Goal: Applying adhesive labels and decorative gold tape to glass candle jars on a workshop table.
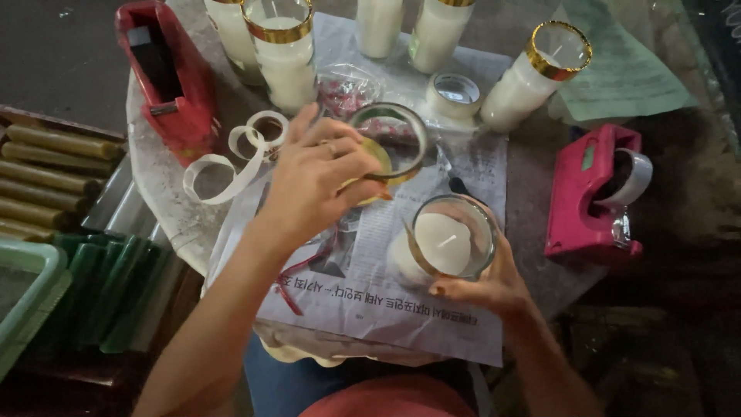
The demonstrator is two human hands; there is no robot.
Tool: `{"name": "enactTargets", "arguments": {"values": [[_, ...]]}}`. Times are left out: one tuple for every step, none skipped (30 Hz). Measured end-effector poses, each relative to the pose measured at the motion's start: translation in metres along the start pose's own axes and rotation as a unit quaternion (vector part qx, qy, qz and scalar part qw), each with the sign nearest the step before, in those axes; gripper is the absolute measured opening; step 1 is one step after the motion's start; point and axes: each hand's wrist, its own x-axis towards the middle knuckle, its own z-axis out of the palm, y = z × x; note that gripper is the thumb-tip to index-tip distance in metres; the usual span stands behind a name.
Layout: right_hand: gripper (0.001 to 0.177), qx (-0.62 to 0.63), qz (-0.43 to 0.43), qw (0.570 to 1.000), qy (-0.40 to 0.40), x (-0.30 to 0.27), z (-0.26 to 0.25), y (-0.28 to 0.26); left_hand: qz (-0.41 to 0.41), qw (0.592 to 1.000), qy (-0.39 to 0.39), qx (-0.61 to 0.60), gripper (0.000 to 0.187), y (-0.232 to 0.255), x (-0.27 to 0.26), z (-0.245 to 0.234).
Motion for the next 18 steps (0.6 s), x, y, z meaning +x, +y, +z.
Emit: {"name": "enactTargets", "arguments": {"values": [[0.114,0.001,-0.001,1.000,-0.002,0.005,-0.008,0.005,-0.001,1.000,0.000,0.002,0.020,0.003,0.002,0.004],[0.108,-0.059,-0.034,0.996,-0.052,0.010,-0.016,0.010,-0.010,0.999,0.008,-0.030,0.018,0.006,0.004,0.008],[0.103,-0.117,-0.067,0.986,-0.102,0.015,-0.023,0.016,-0.018,0.998,0.014,-0.062,0.017,0.008,0.006,0.013],[0.103,-0.116,-0.068,0.986,-0.103,0.021,-0.027,0.020,-0.019,0.998,0.013,-0.060,0.017,0.010,0.007,0.015],[0.106,-0.083,-0.075,0.983,-0.143,0.025,-0.030,0.024,-0.026,0.997,-0.002,-0.071,0.017,0.012,0.008,0.017],[0.110,-0.051,-0.082,0.978,-0.183,0.029,-0.033,0.028,-0.034,0.996,-0.016,-0.081,0.016,0.014,0.008,0.020],[0.110,-0.049,-0.081,0.979,-0.182,0.026,-0.035,0.023,-0.035,0.996,-0.019,-0.081,0.016,0.017,0.010,0.017],[0.123,-0.016,-0.035,0.981,-0.192,0.023,-0.037,0.019,-0.044,0.995,-0.028,-0.082,0.016,0.019,0.013,0.015],[0.138,0.016,0.013,0.980,-0.200,0.019,-0.040,0.014,-0.053,0.994,-0.037,-0.085,0.017,0.022,0.015,0.014],[0.138,0.017,0.015,0.980,-0.199,0.011,-0.034,0.012,-0.054,0.994,-0.039,-0.087,0.017,0.022,0.016,0.014],[0.138,-0.056,0.003,0.992,-0.117,0.002,-0.028,0.009,-0.059,0.994,-0.044,-0.080,0.017,0.022,0.017,0.013],[0.139,-0.128,-0.008,0.991,-0.033,-0.006,-0.022,0.006,-0.064,0.994,-0.050,-0.074,0.017,0.022,0.018,0.012],[0.139,-0.127,-0.004,0.991,-0.032,-0.009,-0.010,-0.005,-0.065,0.993,-0.053,-0.077,0.017,0.022,0.018,0.012],[0.129,-0.085,0.010,0.996,0.028,-0.012,0.001,-0.017,-0.067,0.993,-0.054,-0.082,0.015,0.022,0.018,0.012],[0.118,-0.043,0.022,0.995,0.089,-0.014,0.013,-0.029,-0.066,0.992,-0.055,-0.087,0.014,0.022,0.019,0.011],[0.118,-0.042,0.025,0.995,0.092,-0.012,0.002,-0.019,-0.066,0.992,-0.058,-0.089,0.014,0.024,0.018,0.010],[0.119,-0.045,0.013,0.997,0.055,-0.007,-0.008,-0.009,-0.065,0.992,-0.061,-0.084,0.016,0.025,0.018,0.008],[0.121,-0.047,0.001,0.999,0.019,-0.003,-0.017,0.000,-0.064,0.993,-0.063,-0.079,0.018,0.027,0.018,0.005]]}}
